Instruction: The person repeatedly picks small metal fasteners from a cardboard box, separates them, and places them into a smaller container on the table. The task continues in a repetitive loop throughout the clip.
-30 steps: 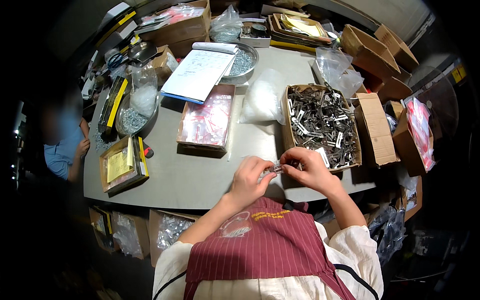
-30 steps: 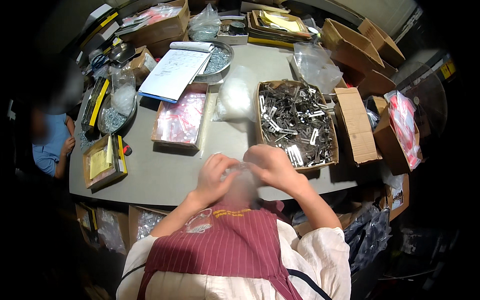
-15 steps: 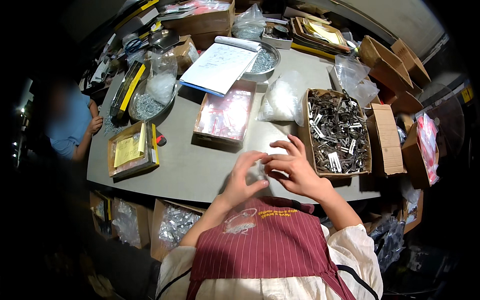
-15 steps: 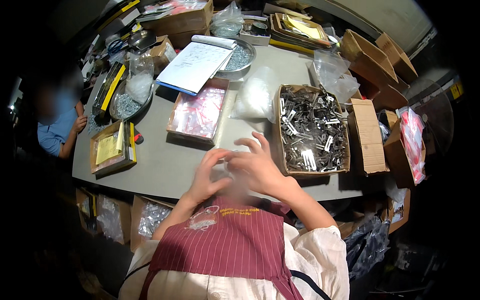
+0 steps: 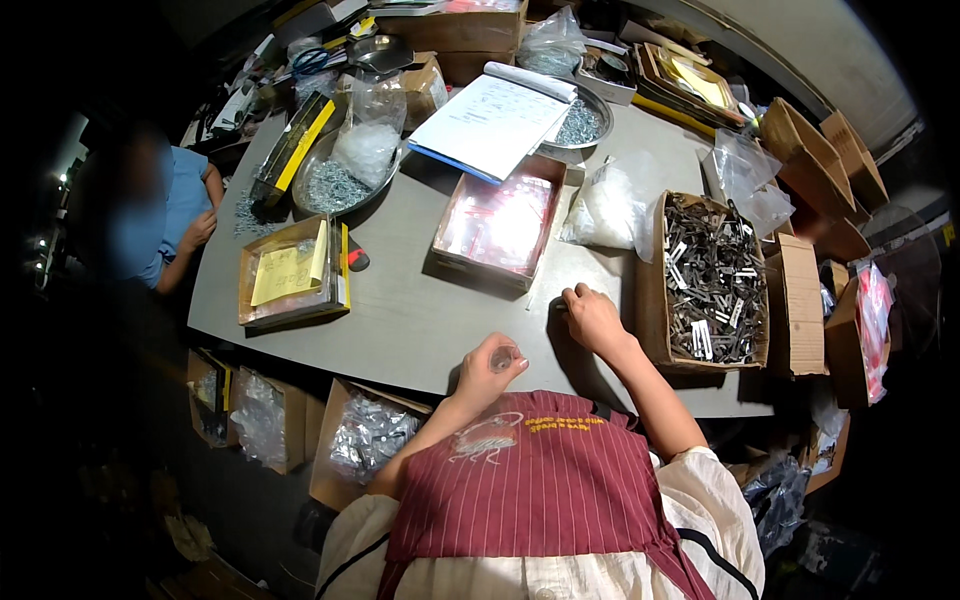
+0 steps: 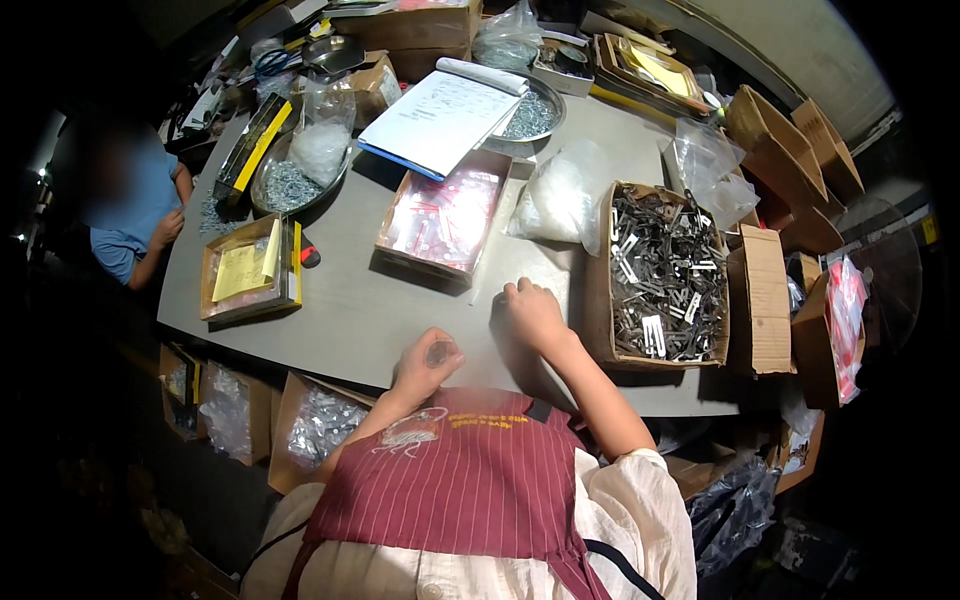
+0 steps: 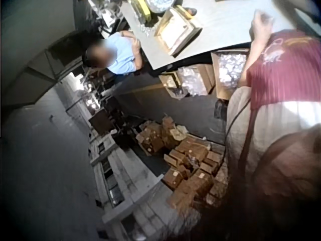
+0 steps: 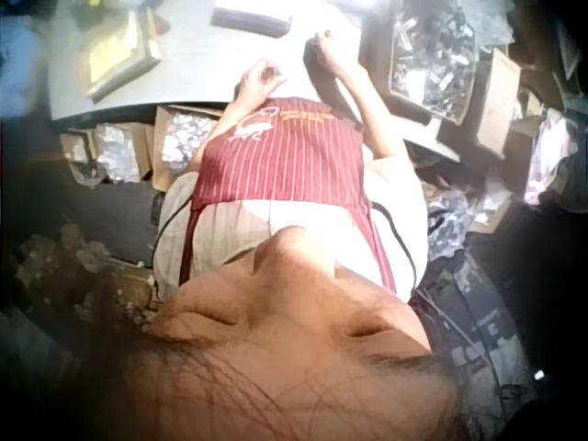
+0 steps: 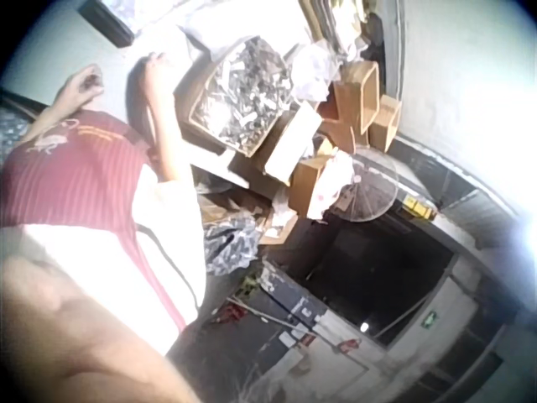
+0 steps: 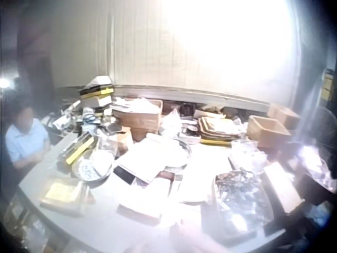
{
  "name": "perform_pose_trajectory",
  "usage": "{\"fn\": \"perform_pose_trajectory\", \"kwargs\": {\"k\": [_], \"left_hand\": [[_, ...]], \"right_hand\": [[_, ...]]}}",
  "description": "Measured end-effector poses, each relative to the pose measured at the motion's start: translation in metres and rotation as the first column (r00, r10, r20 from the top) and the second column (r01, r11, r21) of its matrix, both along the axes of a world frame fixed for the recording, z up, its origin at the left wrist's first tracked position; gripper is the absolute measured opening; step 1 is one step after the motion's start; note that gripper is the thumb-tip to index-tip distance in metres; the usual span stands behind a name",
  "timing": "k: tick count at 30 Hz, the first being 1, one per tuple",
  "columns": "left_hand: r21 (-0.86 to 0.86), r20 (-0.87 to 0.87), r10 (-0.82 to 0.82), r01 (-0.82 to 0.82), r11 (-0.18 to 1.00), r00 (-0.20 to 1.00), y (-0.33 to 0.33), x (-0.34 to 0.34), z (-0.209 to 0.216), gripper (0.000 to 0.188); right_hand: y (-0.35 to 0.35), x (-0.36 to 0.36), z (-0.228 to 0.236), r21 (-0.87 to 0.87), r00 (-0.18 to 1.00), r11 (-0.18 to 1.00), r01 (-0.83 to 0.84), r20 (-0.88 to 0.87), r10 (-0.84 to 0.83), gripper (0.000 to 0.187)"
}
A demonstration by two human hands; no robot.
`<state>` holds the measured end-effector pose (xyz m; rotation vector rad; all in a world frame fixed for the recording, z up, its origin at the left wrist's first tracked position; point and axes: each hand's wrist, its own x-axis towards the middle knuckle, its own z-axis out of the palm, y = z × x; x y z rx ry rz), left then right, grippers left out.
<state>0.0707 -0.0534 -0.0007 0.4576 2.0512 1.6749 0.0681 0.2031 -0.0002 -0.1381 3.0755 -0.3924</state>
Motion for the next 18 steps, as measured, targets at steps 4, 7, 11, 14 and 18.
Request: {"fn": "perform_pose_trajectory", "kwargs": {"k": [4,7,11,14,18], "left_hand": [[0.032,-0.058,0.019,-0.017,0.999,0.998,0.001,-0.011,0.000,0.020],[0.065,-0.033,0.027,-0.025,0.998,0.999,0.007,-0.016,0.005,0.021],[0.047,0.017,-0.011,0.010,0.999,1.000,0.013,-0.027,0.015,0.022],[0.006,0.032,-0.060,0.060,0.998,0.998,0.010,-0.032,0.009,0.025],[-0.044,0.017,-0.067,0.067,0.997,0.998,0.012,-0.043,0.015,0.027]], "right_hand": [[-0.004,-0.004,0.000,0.058,0.981,0.983,-0.174,-0.073,0.178,0.018],[-0.016,-0.016,0.006,0.112,0.923,0.948,-0.297,-0.222,0.315,0.017],[-0.021,-0.027,-0.008,0.234,0.914,0.919,-0.318,-0.181,0.363,0.015],[-0.023,-0.021,-0.012,0.186,0.953,0.947,-0.261,-0.109,0.284,0.013],[-0.027,-0.012,0.041,-0.257,0.980,0.947,-0.193,-0.093,0.174,0.021]]}}
